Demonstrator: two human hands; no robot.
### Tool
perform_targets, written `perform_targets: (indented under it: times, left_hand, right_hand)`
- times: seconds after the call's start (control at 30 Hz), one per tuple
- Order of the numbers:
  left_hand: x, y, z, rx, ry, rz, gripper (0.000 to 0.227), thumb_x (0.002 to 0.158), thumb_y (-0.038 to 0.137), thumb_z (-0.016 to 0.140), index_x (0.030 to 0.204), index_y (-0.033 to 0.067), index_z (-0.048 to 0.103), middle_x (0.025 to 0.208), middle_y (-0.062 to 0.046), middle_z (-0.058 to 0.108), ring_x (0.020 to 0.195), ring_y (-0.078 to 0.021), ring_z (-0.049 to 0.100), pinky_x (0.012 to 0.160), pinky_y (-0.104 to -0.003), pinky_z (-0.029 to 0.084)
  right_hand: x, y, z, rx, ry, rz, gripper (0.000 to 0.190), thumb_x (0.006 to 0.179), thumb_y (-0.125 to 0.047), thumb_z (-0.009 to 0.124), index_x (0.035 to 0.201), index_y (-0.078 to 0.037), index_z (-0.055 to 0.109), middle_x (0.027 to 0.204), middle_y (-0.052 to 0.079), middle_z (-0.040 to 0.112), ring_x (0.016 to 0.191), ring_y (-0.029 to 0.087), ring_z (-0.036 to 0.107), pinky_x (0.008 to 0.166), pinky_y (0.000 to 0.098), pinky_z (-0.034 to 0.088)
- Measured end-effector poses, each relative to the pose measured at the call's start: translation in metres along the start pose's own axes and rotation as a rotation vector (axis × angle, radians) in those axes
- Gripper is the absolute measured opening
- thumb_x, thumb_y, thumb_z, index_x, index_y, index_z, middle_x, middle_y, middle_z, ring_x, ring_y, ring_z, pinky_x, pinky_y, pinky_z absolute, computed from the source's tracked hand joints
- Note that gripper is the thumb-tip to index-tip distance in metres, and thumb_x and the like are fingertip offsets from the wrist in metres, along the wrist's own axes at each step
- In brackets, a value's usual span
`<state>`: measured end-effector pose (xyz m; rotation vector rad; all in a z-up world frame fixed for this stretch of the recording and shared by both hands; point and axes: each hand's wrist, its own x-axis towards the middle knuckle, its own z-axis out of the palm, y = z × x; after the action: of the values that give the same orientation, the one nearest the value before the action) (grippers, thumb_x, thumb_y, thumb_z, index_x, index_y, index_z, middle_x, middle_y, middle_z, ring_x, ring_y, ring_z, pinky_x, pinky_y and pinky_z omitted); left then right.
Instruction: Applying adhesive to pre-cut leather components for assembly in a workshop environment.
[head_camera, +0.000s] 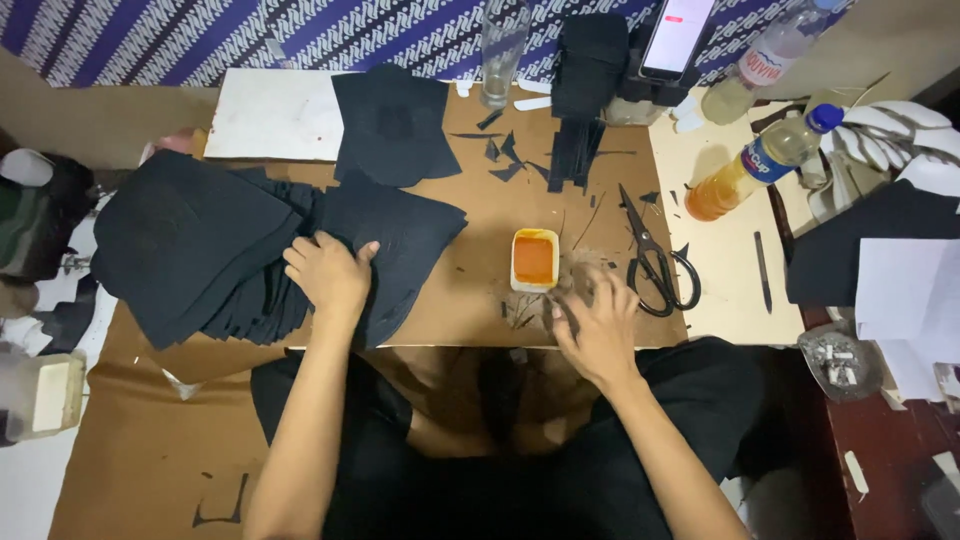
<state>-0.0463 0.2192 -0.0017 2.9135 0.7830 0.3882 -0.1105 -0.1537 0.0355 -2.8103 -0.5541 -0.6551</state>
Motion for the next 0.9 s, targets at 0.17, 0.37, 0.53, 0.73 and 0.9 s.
perform_targets:
  times: [0.17, 0.37, 0.53, 0.73, 0.9]
  left_hand:
    - [0.000, -0.001, -0.011, -0.100, 0.066, 0.042, 0.077, 0.066, 0.046, 0.095, 0.111, -0.0080, 0.063, 0.112, -0.027, 0.057, 0.108, -0.0426, 0.055, 0.094, -0.050, 0.040]
    - [0.004, 0.002, -0.009, -0.053, 0.051, 0.007, 0.078, 0.066, 0.051, 0.094, 0.112, -0.0047, 0.062, 0.102, -0.023, 0.062, 0.100, -0.0391, 0.060, 0.086, -0.050, 0.045]
    - [0.006, 0.002, -0.015, -0.114, -0.041, -0.041, 0.086, 0.070, 0.048, 0.093, 0.125, -0.0094, 0.060, 0.112, -0.028, 0.061, 0.108, -0.0438, 0.057, 0.094, -0.053, 0.039]
    - [0.009, 0.003, -0.020, -0.201, -0.097, -0.069, 0.077, 0.072, 0.043, 0.094, 0.118, -0.0111, 0.064, 0.114, -0.031, 0.059, 0.110, -0.0461, 0.055, 0.097, -0.054, 0.038]
    - [0.018, 0.004, -0.039, -0.305, -0.138, -0.162, 0.078, 0.067, 0.038, 0.099, 0.118, -0.0019, 0.057, 0.113, -0.028, 0.062, 0.113, -0.0457, 0.058, 0.098, -0.056, 0.040]
  right_hand:
    - [0.002, -0.007, -0.006, 0.011, 0.035, 0.025, 0.022, 0.095, -0.038, 0.055, 0.104, -0.020, 0.065, 0.134, 0.012, 0.049, 0.129, 0.037, 0.043, 0.097, 0.0473, 0.033]
    - [-0.005, -0.001, 0.006, 0.037, 0.072, 0.053, 0.022, 0.096, -0.034, 0.058, 0.108, -0.017, 0.061, 0.134, 0.014, 0.048, 0.128, 0.037, 0.044, 0.096, 0.0469, 0.036]
    - [-0.003, -0.006, 0.004, 0.067, 0.077, 0.045, 0.019, 0.095, -0.033, 0.060, 0.104, -0.016, 0.062, 0.134, 0.012, 0.049, 0.128, 0.037, 0.045, 0.096, 0.0465, 0.036]
    - [-0.009, -0.002, 0.012, 0.074, 0.046, 0.067, 0.022, 0.096, -0.036, 0.060, 0.111, -0.021, 0.066, 0.136, 0.012, 0.049, 0.128, 0.037, 0.045, 0.096, 0.0470, 0.036]
    - [-0.007, -0.008, 0.007, 0.087, 0.036, 0.072, 0.028, 0.096, -0.037, 0.061, 0.121, -0.025, 0.065, 0.136, 0.011, 0.048, 0.128, 0.038, 0.044, 0.095, 0.0471, 0.036]
